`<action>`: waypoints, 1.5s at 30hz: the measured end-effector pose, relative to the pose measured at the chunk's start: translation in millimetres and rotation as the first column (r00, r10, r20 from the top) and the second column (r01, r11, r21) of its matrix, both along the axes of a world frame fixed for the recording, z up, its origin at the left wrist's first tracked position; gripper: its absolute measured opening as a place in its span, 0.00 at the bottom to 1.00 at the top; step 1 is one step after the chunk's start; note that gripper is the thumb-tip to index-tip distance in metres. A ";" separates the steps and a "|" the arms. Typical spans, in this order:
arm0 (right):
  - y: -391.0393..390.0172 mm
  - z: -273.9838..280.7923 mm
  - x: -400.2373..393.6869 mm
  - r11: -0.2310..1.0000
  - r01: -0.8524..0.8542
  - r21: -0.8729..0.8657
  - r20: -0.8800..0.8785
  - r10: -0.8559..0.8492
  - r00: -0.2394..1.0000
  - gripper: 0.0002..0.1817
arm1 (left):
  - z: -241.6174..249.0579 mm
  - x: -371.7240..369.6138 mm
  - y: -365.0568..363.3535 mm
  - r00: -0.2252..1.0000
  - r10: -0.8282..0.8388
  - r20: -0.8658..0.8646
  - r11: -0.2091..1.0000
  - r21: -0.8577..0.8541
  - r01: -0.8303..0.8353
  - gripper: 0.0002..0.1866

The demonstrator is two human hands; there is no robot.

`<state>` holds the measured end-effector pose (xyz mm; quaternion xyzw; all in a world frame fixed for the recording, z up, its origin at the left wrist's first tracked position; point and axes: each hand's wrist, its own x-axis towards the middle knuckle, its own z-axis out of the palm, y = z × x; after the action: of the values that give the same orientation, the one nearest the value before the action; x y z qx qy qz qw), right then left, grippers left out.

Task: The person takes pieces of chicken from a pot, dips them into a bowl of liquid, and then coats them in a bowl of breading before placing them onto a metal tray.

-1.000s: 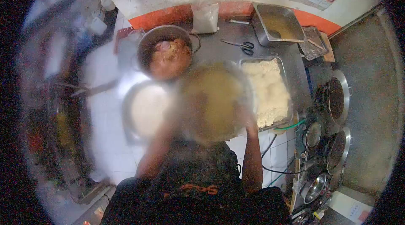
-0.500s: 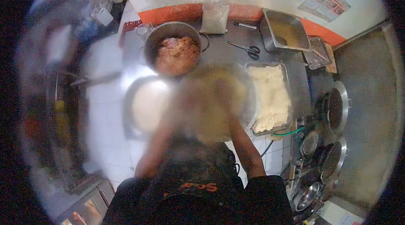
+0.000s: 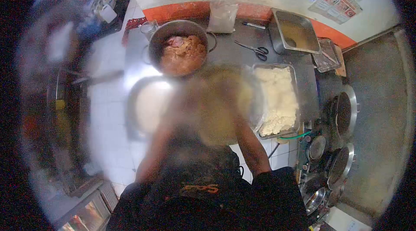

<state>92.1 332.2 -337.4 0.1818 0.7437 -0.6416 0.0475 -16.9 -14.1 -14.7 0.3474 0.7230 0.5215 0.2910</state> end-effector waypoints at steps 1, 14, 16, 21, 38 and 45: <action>-39.9 43.4 1.7 0.814 0.252 0.524 -0.363 -0.054 0.930 0.25 | -26.0 -0.1 4.0 0.988 -0.006 -0.151 0.998 0.056 0.015 0.26; 13.9 101.4 35.5 0.823 -0.553 0.127 0.350 0.484 0.802 0.27 | -55.0 15.8 4.0 0.996 -0.029 -0.088 0.977 0.209 0.047 0.25; 26.2 68.3 58.4 0.881 -0.471 -0.039 0.294 0.461 0.837 0.28 | -58.1 12.3 4.2 0.963 -0.060 -0.261 0.986 0.136 0.098 0.24; 75.5 4.5 96.7 0.737 0.109 -0.667 0.326 0.158 0.932 0.30 | 36.2 -3.2 -8.2 0.999 -0.031 0.041 0.951 -0.306 0.042 0.22; -77.1 347.9 75.4 0.678 -0.344 0.650 0.219 0.267 0.939 0.46 | -47.6 13.5 2.6 0.581 -0.296 -0.759 0.951 -0.288 0.108 0.18; -56.0 28.1 218.6 0.734 -0.372 0.568 0.250 0.277 0.928 0.33 | -128.1 58.7 30.9 0.816 -0.472 -0.334 0.739 -0.654 0.160 0.10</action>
<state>310.7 276.2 -309.3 0.1017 0.9238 -0.3359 0.1532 41.8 16.7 -142.7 0.4766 0.8254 0.1040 0.2841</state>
